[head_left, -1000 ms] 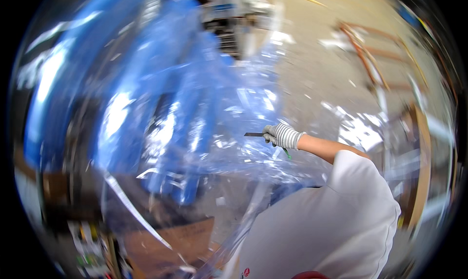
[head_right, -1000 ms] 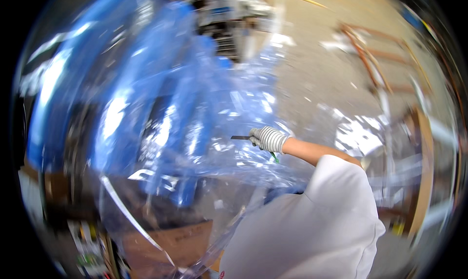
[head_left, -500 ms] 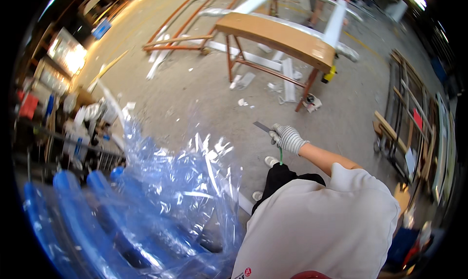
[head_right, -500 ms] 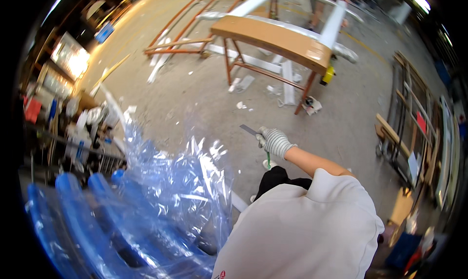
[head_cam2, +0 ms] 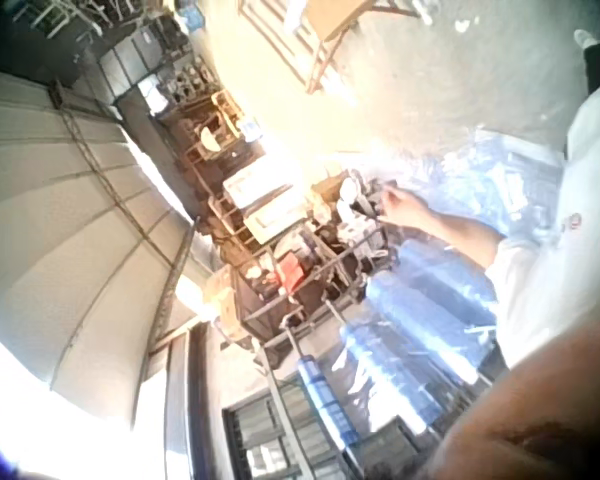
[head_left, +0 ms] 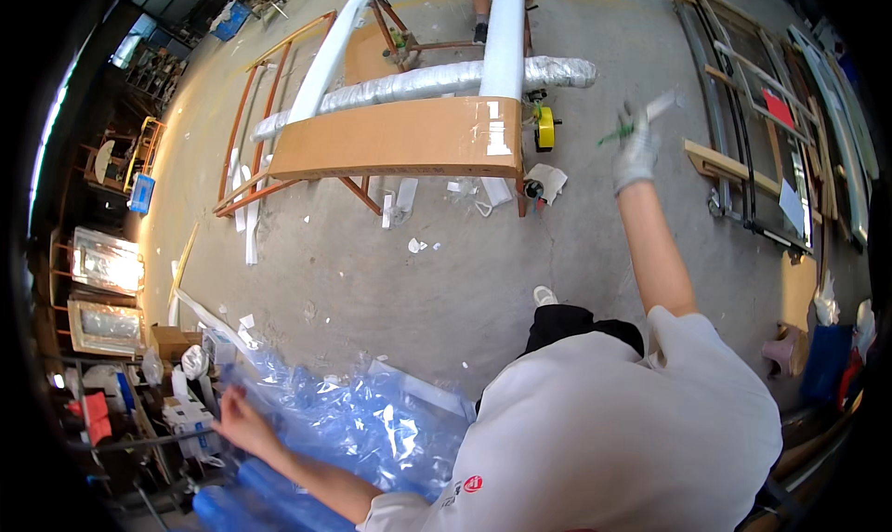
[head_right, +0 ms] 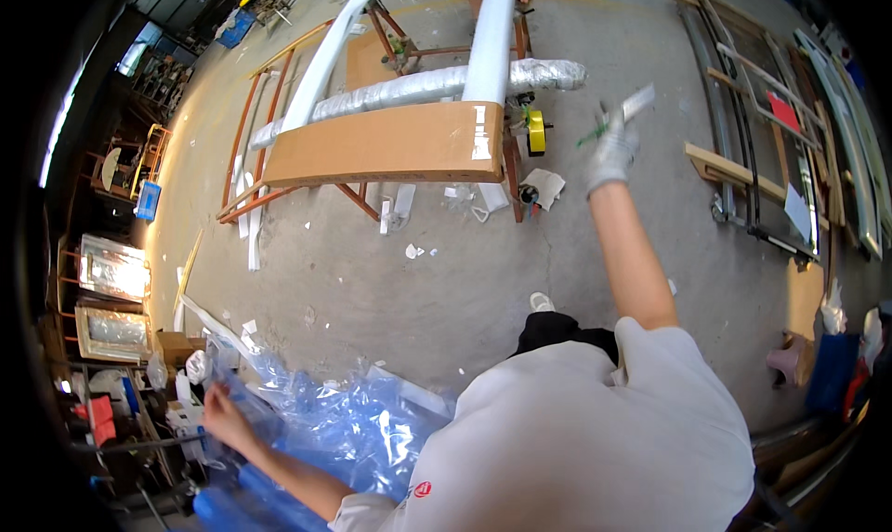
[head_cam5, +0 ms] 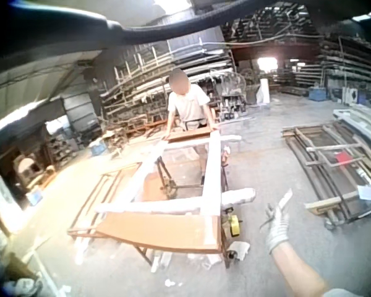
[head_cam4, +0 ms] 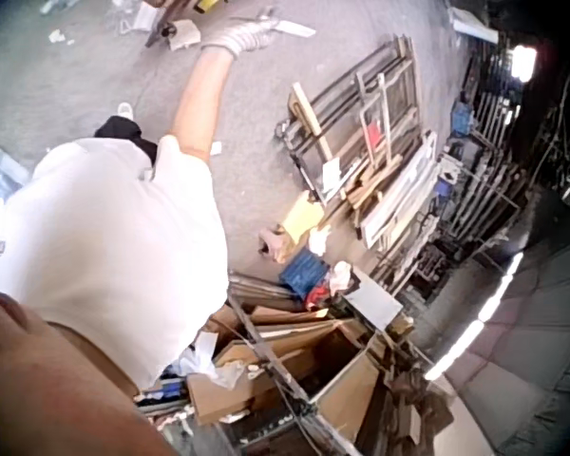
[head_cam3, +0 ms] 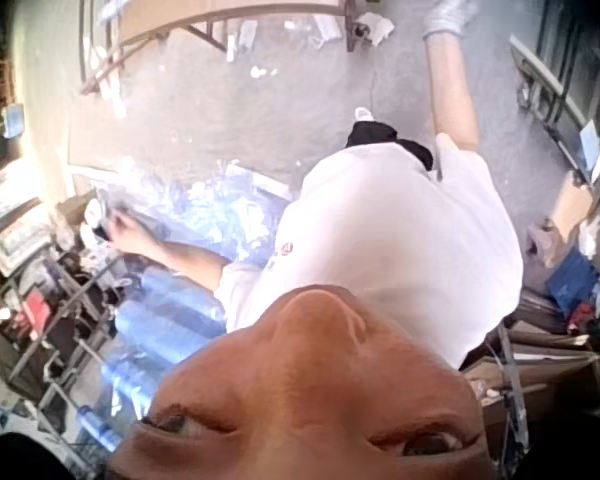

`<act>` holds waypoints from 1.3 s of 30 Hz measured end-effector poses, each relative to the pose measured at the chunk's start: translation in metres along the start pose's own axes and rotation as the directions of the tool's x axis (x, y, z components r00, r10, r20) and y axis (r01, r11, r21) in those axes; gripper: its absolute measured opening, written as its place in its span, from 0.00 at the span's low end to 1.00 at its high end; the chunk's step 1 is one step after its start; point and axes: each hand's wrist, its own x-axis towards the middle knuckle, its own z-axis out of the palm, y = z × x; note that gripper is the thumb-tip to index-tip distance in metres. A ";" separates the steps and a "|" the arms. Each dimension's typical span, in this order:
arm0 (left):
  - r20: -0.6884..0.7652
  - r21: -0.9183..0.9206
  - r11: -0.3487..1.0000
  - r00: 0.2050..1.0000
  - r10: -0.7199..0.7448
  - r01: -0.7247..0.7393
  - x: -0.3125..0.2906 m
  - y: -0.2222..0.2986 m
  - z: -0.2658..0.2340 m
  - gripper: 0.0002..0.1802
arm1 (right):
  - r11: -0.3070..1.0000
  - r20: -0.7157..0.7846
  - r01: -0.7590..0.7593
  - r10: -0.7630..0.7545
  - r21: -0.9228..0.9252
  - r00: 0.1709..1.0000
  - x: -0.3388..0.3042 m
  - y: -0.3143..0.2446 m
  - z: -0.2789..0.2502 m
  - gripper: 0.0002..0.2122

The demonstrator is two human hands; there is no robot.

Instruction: The person secures cardboard to a metal frame using a tape dispenser, wraps the frame in plastic sheeting, and then attaches labels from a document.

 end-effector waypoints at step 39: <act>0.119 -0.616 0.682 0.902 -0.415 0.394 0.064 0.234 0.195 0.16 | 0.370 0.337 0.138 0.549 -0.919 0.765 0.208 0.220 0.017 0.15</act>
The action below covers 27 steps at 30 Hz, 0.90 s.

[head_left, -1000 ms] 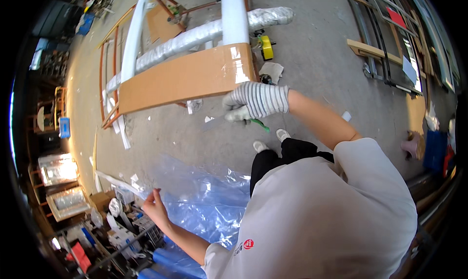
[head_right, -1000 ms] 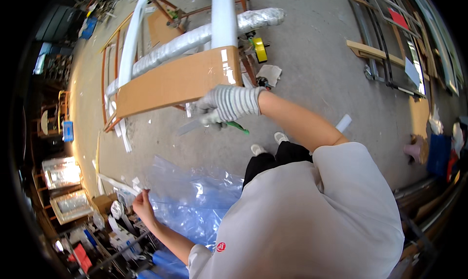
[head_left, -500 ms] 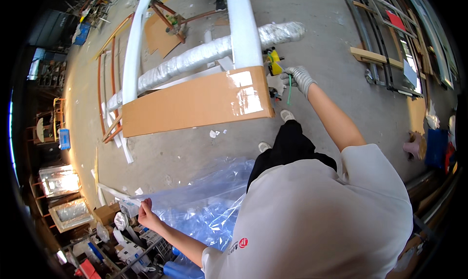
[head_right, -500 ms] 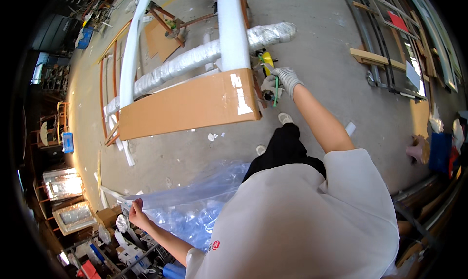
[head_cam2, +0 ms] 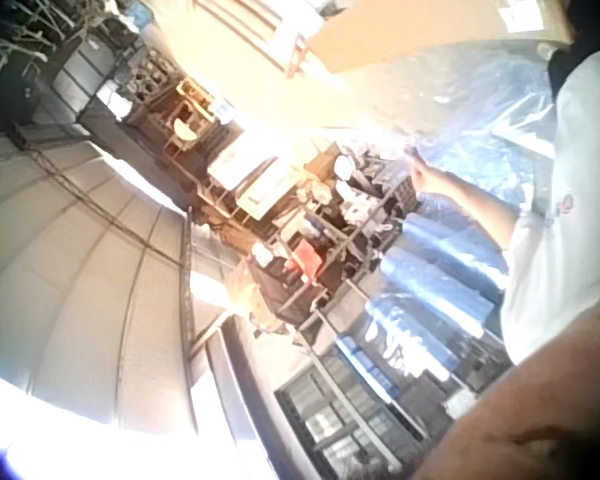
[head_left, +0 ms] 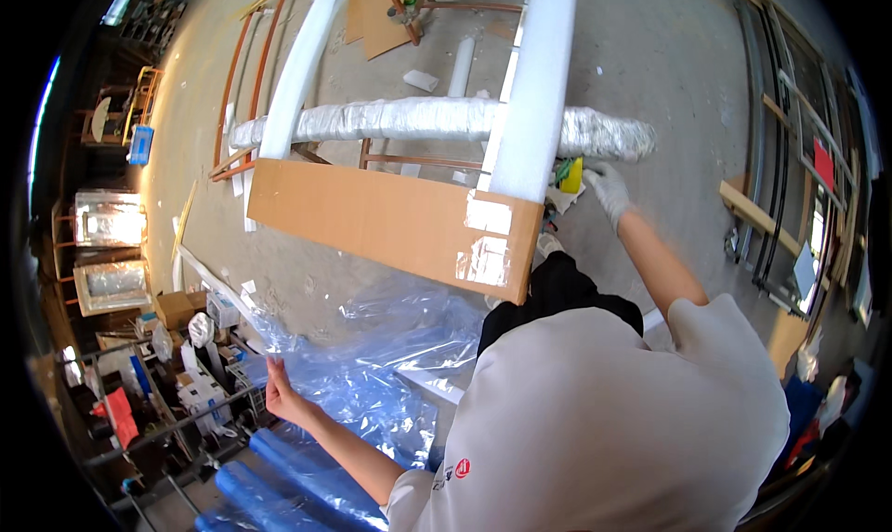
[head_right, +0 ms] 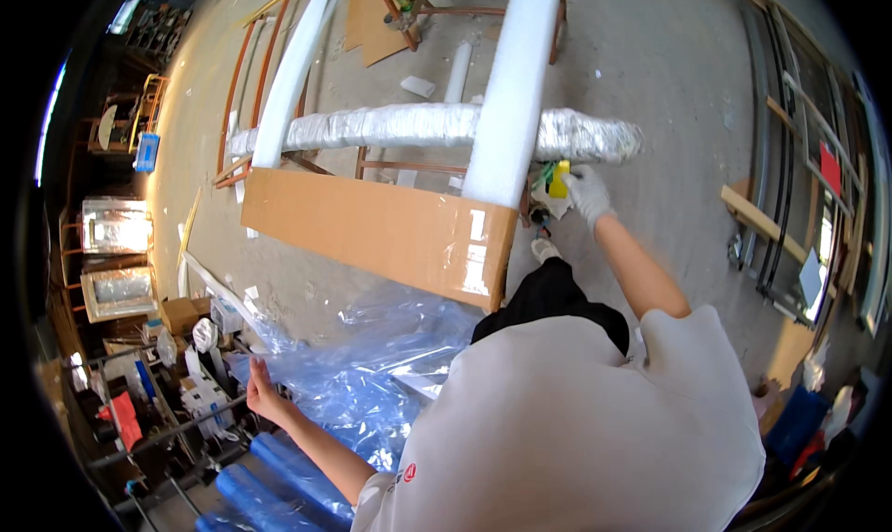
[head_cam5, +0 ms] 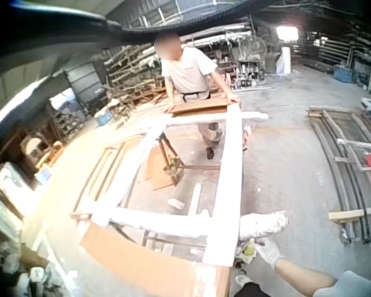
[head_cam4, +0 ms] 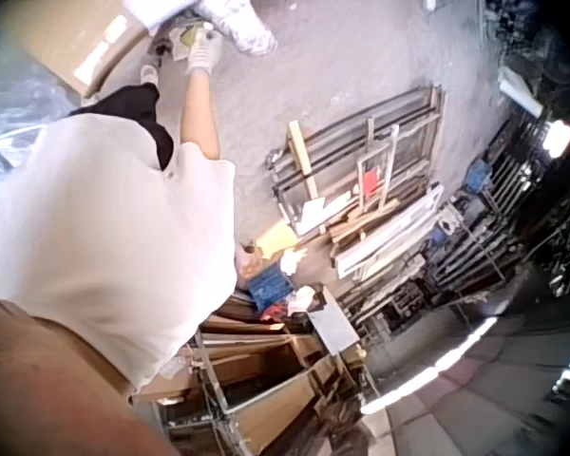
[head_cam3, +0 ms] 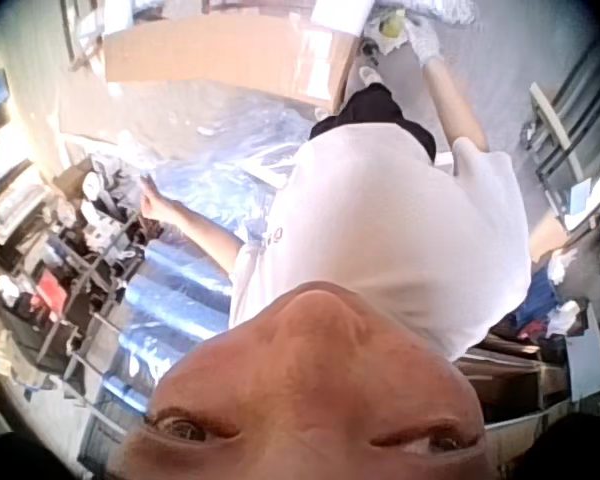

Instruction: The person secures cardboard to a metal frame using a tape dispenser, wraps the frame in plastic sheeting, and then attaches labels from a document.

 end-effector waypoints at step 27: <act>0.464 -0.182 0.875 0.824 -0.325 0.448 -0.158 -0.075 0.030 0.30 | -0.050 0.890 0.999 -0.455 0.004 -0.026 -0.298 -0.208 0.155 0.20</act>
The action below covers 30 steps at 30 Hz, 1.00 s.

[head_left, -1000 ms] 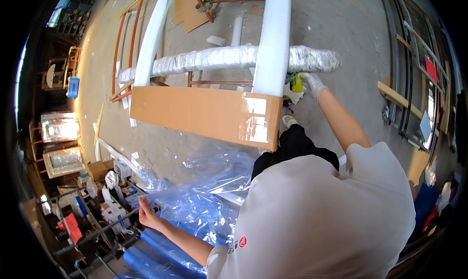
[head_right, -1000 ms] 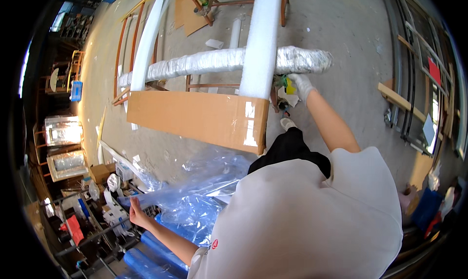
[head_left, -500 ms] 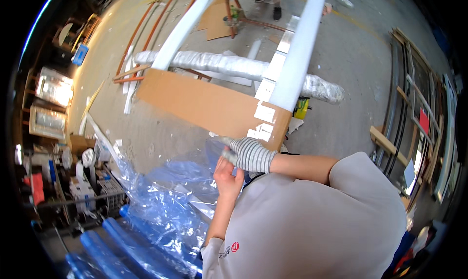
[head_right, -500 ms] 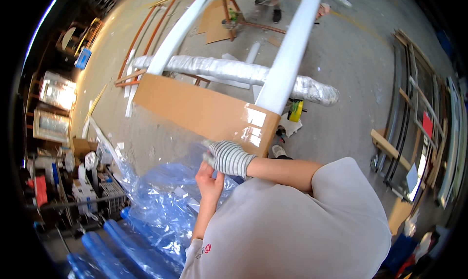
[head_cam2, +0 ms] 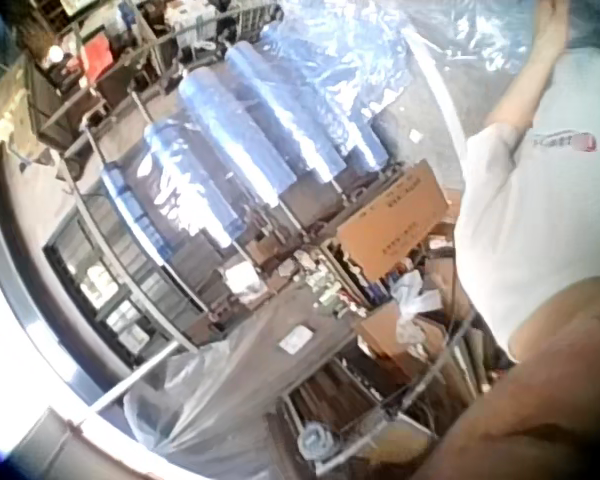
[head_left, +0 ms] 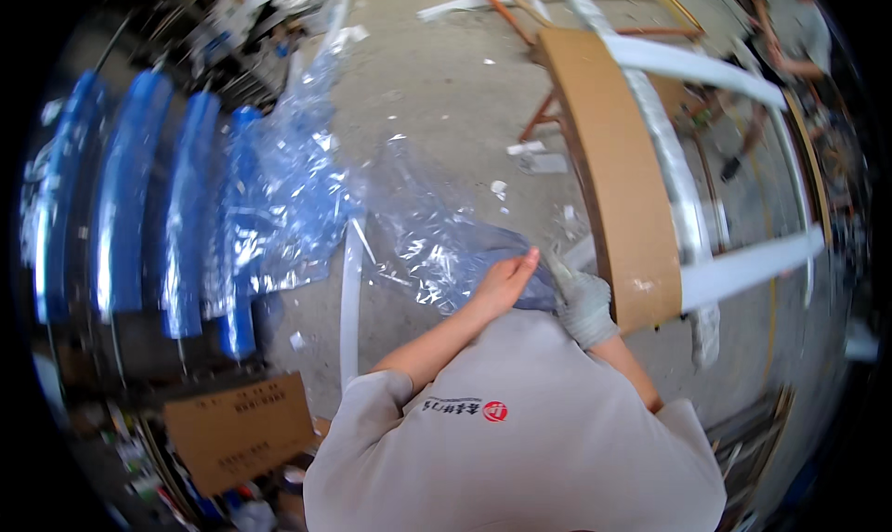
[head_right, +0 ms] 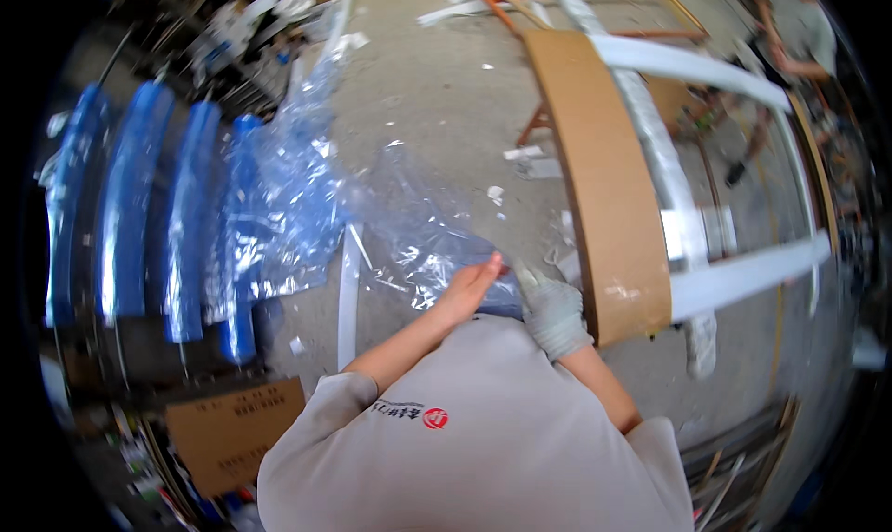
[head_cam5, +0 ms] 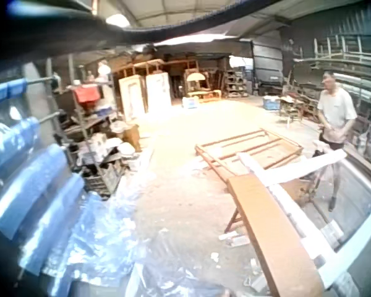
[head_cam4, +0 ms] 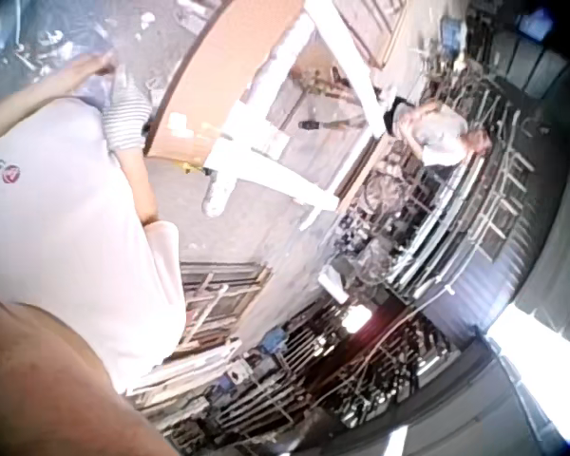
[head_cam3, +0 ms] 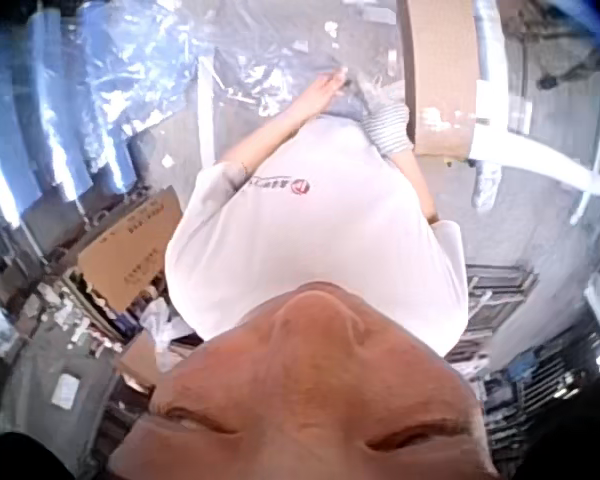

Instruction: The person secures cardboard to a metal frame using a tape dispenser, wraps the frame in plastic sheeting, and then attaches labels from a document.

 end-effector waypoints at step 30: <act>-0.483 -0.702 0.710 0.690 -0.539 0.064 -0.186 -0.079 -0.023 0.13 | 0.663 0.631 0.005 -0.716 0.749 0.299 0.045 -0.105 0.079 0.28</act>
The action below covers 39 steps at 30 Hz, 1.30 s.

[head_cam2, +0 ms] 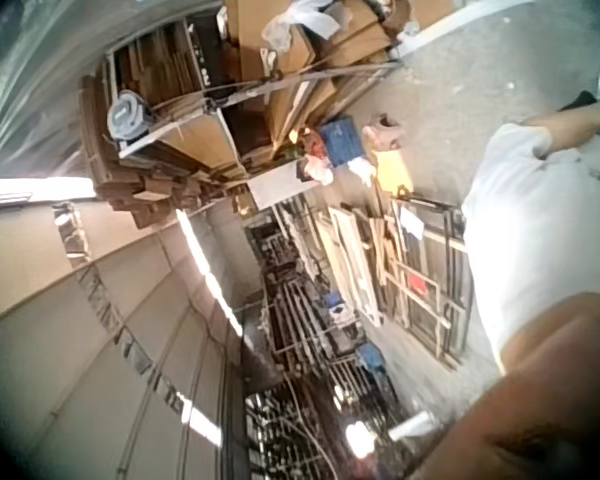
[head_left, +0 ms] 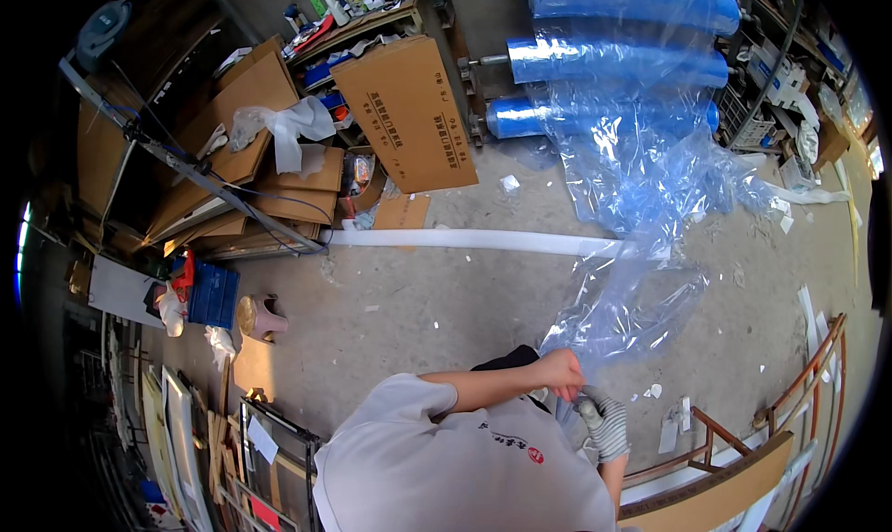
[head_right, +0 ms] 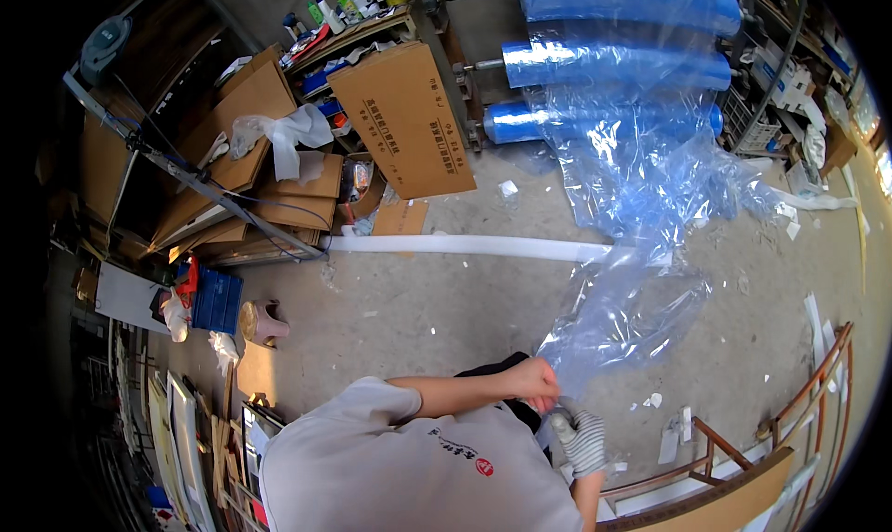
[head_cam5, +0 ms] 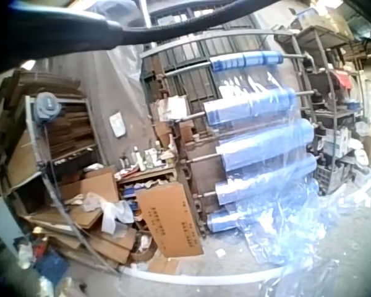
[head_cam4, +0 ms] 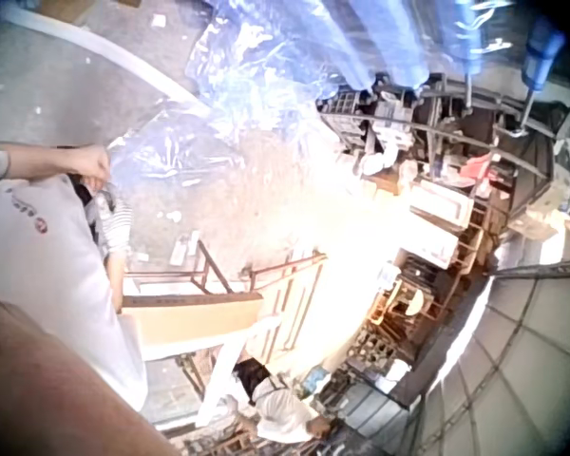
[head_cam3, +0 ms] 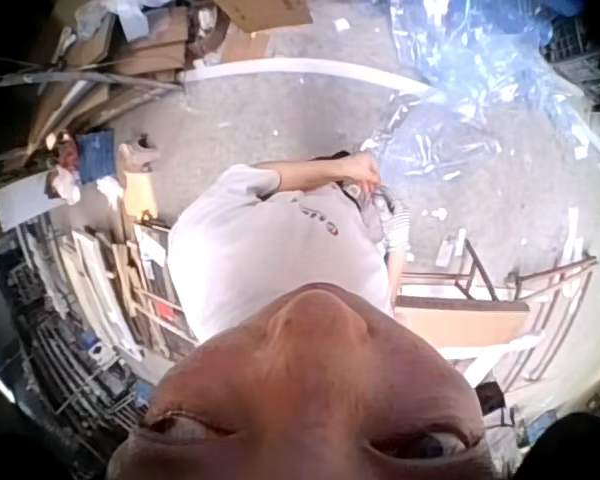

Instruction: The person secures cardboard to a metal frame using a tape dispenser, wraps the frame in plastic sheeting, and then attaches labels from a document.

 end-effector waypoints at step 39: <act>0.582 0.746 0.655 0.599 -0.550 -0.124 0.063 0.047 0.089 0.08 | 0.617 -0.994 -0.781 0.021 0.094 -0.104 -0.038 -0.005 0.138 0.05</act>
